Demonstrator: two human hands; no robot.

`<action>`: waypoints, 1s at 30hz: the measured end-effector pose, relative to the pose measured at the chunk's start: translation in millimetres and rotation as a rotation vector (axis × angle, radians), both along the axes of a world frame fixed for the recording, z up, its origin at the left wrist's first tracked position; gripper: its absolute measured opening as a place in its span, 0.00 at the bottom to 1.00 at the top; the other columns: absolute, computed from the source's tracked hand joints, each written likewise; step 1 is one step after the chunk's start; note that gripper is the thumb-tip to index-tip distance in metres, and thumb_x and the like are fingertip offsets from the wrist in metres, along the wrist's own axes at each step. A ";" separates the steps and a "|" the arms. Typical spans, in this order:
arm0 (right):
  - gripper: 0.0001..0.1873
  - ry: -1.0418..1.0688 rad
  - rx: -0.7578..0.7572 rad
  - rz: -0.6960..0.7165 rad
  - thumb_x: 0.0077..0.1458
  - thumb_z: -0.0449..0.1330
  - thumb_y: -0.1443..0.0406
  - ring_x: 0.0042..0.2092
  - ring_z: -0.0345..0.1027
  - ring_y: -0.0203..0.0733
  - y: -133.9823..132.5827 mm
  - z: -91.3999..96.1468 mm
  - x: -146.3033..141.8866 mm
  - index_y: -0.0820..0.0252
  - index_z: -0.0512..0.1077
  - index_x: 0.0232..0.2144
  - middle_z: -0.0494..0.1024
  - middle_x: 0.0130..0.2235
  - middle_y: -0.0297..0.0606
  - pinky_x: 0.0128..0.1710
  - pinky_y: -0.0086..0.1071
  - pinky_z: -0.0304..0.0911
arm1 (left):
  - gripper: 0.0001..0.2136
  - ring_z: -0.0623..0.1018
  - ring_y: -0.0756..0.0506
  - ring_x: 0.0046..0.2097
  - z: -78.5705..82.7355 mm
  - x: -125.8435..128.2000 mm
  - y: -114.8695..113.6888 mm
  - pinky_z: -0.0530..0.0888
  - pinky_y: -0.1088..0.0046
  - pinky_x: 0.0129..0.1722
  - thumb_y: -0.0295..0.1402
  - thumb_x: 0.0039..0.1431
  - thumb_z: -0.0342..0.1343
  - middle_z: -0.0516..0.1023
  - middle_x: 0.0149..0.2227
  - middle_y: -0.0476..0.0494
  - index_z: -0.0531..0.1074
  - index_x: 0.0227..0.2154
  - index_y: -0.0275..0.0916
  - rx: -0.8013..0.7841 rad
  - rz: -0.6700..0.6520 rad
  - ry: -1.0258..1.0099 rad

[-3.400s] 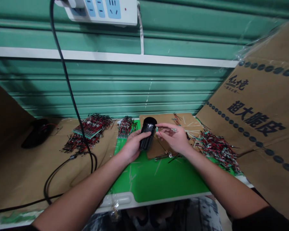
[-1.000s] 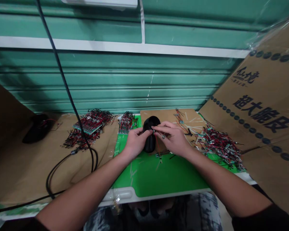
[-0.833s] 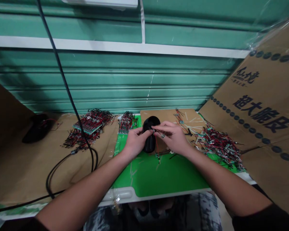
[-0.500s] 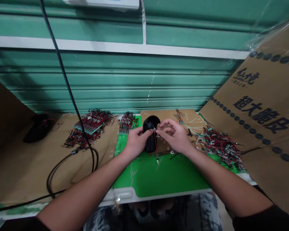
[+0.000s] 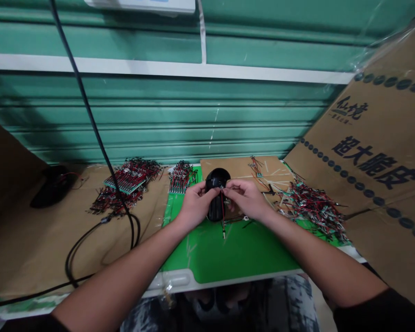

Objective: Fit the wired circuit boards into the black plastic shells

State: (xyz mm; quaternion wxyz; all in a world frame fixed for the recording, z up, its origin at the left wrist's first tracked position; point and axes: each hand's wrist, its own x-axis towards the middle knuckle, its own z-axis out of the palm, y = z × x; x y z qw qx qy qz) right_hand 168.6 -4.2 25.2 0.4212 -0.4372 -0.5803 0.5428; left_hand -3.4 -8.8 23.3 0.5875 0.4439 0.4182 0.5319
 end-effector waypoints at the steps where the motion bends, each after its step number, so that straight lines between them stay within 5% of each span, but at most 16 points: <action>1: 0.22 -0.006 0.009 -0.002 0.50 0.70 0.47 0.19 0.67 0.34 -0.2 0.1 0.0 0.59 0.73 0.30 0.73 0.21 0.29 0.18 0.26 0.64 | 0.14 0.72 0.50 0.26 0.3 -0.3 0.1 0.68 0.76 0.27 0.39 0.42 0.72 0.77 0.25 0.51 0.79 0.28 0.35 -0.002 -0.005 -0.001; 13: 0.19 -0.144 0.169 -0.009 0.62 0.63 0.50 0.21 0.68 0.35 -1.1 -0.6 2.5 0.60 0.74 0.31 0.73 0.23 0.32 0.20 0.27 0.62 | 0.15 0.72 0.50 0.26 1.7 -0.1 -0.9 0.68 0.75 0.27 0.41 0.44 0.71 0.77 0.25 0.51 0.79 0.29 0.35 -0.035 0.012 -0.002; 17: 0.07 -0.356 0.539 -0.065 0.63 0.62 0.62 0.27 0.68 0.35 -3.9 6.6 11.0 0.59 0.76 0.40 0.76 0.29 0.34 0.27 0.29 0.65 | 0.14 0.72 0.50 0.26 -0.7 -2.6 5.4 0.69 0.74 0.28 0.40 0.43 0.69 0.77 0.25 0.51 0.78 0.30 0.36 -0.113 0.154 -0.041; 21: 0.19 -0.464 0.848 0.116 0.56 0.67 0.67 0.32 0.69 0.38 -12.0 14.9 16.0 0.56 0.73 0.51 0.76 0.36 0.36 0.33 0.31 0.70 | 0.13 0.73 0.49 0.27 -3.3 -6.2 11.7 0.69 0.74 0.29 0.38 0.42 0.68 0.77 0.26 0.50 0.76 0.30 0.37 -0.172 0.244 -0.074; 24: 0.26 -0.467 0.997 0.231 0.57 0.71 0.62 0.40 0.75 0.42 -19.0 16.2 12.2 0.55 0.72 0.57 0.79 0.44 0.41 0.40 0.35 0.74 | 0.13 0.73 0.49 0.26 -4.4 -6.0 12.4 0.68 0.74 0.28 0.37 0.42 0.67 0.76 0.25 0.50 0.76 0.30 0.37 -0.188 0.250 -0.091; 30: 0.09 -0.363 1.110 0.177 0.65 0.67 0.66 0.41 0.79 0.37 -25.4 18.3 5.4 0.58 0.80 0.47 0.83 0.42 0.41 0.42 0.29 0.76 | 0.14 0.77 0.47 0.28 -1.2 -4.9 10.5 0.72 0.72 0.30 0.38 0.42 0.67 0.79 0.26 0.48 0.76 0.31 0.36 -0.210 0.212 -0.163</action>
